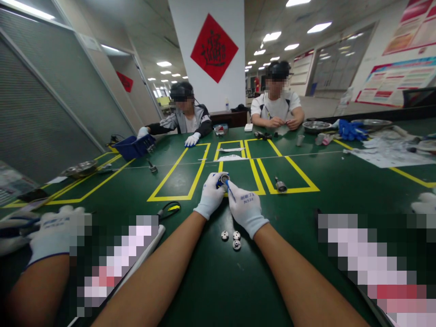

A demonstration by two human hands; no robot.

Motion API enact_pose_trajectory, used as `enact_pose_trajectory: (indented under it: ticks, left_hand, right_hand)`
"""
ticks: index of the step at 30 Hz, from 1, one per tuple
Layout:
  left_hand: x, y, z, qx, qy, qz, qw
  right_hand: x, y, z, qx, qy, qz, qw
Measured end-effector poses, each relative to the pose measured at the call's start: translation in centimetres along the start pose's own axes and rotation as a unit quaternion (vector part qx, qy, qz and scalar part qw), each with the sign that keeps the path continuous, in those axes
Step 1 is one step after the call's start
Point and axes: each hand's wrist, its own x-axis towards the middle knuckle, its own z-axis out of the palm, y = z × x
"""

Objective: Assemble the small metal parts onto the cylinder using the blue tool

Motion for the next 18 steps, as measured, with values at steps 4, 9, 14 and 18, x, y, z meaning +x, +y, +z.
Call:
enact_pose_trajectory:
  ticks: [4,9,14,18]
  left_hand:
    - [-0.03,0.05,0.02,-0.005,-0.008,0.004,1.000]
    - [-0.22,0.51,-0.07,-0.014,-0.019,0.005,1.000]
    - [-0.30,0.89,-0.21,-0.011,-0.033,0.001,0.999]
    - [-0.26,0.83,-0.17,-0.011,-0.045,0.003,0.999]
  right_hand:
    - [0.08,0.02,-0.29,0.009,-0.007,0.006,1.000]
    - [-0.01,-0.19,-0.63,0.007,-0.032,0.016,0.999]
    - [0.01,-0.19,-0.44,-0.003,-0.046,0.010,0.999]
    - [0.15,-0.26,-0.58,-0.017,-0.057,0.010,0.998]
